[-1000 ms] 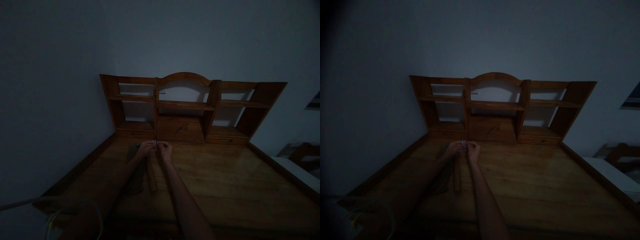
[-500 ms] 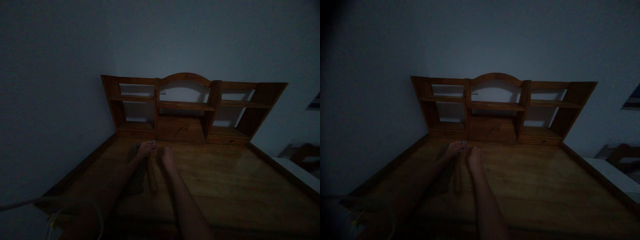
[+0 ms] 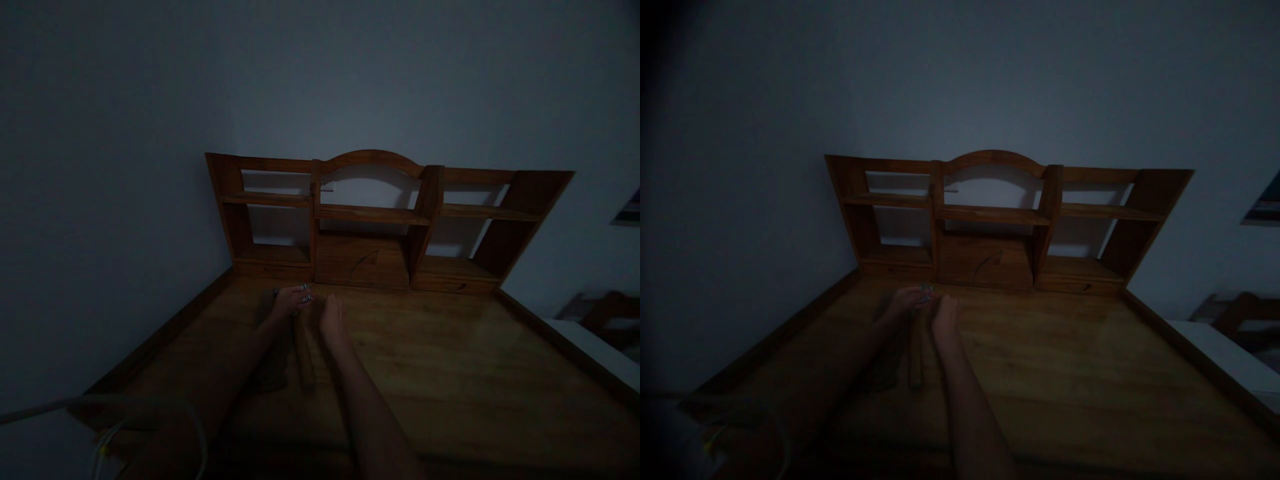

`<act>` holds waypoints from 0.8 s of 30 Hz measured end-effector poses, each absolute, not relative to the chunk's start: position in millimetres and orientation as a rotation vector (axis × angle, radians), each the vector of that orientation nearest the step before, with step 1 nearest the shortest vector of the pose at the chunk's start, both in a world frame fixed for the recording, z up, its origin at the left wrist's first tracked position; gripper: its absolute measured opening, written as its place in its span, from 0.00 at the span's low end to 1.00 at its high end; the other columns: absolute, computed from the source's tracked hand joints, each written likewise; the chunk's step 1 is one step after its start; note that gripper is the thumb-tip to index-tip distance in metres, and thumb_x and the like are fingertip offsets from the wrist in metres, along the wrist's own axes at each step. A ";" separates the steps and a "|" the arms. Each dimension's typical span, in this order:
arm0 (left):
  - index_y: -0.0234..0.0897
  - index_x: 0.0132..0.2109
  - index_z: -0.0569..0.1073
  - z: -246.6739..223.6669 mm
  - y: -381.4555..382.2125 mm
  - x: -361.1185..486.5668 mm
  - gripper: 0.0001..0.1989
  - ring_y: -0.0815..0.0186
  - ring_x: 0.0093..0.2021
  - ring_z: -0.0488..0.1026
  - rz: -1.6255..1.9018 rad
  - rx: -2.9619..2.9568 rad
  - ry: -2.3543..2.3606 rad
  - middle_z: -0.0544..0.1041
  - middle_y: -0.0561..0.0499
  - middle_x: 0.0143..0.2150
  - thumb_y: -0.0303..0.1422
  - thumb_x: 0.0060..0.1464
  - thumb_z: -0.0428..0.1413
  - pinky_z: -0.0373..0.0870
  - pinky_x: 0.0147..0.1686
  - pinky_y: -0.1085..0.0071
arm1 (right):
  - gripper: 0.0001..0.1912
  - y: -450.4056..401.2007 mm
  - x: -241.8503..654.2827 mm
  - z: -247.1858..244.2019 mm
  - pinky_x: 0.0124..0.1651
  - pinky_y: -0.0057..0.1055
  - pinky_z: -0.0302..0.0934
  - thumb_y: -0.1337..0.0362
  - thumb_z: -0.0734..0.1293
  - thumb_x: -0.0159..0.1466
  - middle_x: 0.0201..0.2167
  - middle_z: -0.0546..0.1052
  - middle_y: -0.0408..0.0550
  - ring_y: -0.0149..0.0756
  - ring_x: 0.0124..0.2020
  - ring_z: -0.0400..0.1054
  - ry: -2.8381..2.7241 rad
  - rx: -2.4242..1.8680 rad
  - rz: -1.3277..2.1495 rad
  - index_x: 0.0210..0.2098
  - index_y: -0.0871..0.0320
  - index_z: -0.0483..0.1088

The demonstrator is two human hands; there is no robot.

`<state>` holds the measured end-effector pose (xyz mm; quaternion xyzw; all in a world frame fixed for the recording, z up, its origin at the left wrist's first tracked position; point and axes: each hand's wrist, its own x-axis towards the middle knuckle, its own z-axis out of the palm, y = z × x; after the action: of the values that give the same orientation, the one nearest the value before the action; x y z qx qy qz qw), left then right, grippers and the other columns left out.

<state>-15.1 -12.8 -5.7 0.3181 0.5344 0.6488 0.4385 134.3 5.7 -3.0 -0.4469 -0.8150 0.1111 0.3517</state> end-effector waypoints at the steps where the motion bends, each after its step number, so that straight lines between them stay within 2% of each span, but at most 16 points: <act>1: 0.29 0.34 0.75 -4.6 -15.6 -13.4 0.07 0.59 0.38 0.77 1.631 0.781 1.309 0.80 0.41 0.35 0.29 0.47 0.62 0.71 0.48 0.60 | 0.11 7.1 133.7 1.3 0.34 0.33 0.57 0.77 0.57 0.61 0.31 0.76 0.60 0.44 0.34 0.69 -2.056 -1.144 0.319 0.34 0.65 0.71; 5: 0.27 0.36 0.76 -1.3 -22.7 -7.1 0.08 0.58 0.43 0.76 1.703 0.729 1.180 0.79 0.38 0.41 0.28 0.49 0.62 0.69 0.52 0.61 | 0.11 11.3 130.2 17.5 0.35 0.28 0.58 0.69 0.56 0.67 0.32 0.77 0.50 0.36 0.32 0.70 -1.874 -0.999 0.436 0.38 0.60 0.69; 9: 0.29 0.36 0.77 -3.6 -20.1 -5.4 0.10 0.58 0.46 0.74 1.714 0.726 1.098 0.78 0.40 0.45 0.30 0.46 0.64 0.69 0.52 0.62 | 0.10 10.4 126.8 16.9 0.36 0.26 0.59 0.66 0.57 0.67 0.31 0.77 0.46 0.35 0.32 0.71 -1.781 -0.862 0.538 0.37 0.58 0.69; 12: 0.30 0.38 0.78 -9.6 -16.5 -7.7 0.11 0.59 0.46 0.74 1.708 0.769 1.110 0.77 0.42 0.46 0.32 0.46 0.64 0.70 0.52 0.63 | 0.10 9.8 123.9 9.4 0.35 0.26 0.60 0.67 0.57 0.67 0.31 0.77 0.45 0.35 0.31 0.71 -1.761 -0.778 0.594 0.36 0.57 0.70; 18: 0.31 0.38 0.78 -11.1 -18.7 -11.9 0.08 0.63 0.44 0.75 1.741 0.683 1.084 0.77 0.44 0.46 0.27 0.47 0.63 0.70 0.52 0.65 | 0.10 13.4 119.7 3.7 0.41 0.29 0.61 0.69 0.59 0.65 0.35 0.77 0.47 0.36 0.37 0.71 -1.767 -0.641 0.651 0.37 0.57 0.72; 24: 0.32 0.37 0.77 -4.4 -18.3 -14.1 0.04 0.68 0.41 0.75 1.765 0.580 1.067 0.77 0.46 0.43 0.27 0.52 0.60 0.72 0.50 0.70 | 0.15 13.0 114.6 3.6 0.45 0.29 0.61 0.74 0.59 0.63 0.39 0.74 0.49 0.35 0.41 0.69 -1.785 -0.534 0.703 0.42 0.57 0.74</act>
<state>-14.1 -18.3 -4.4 0.2374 0.4372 0.7231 0.4791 114.6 13.0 3.6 -0.2251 -0.7521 0.2964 0.5438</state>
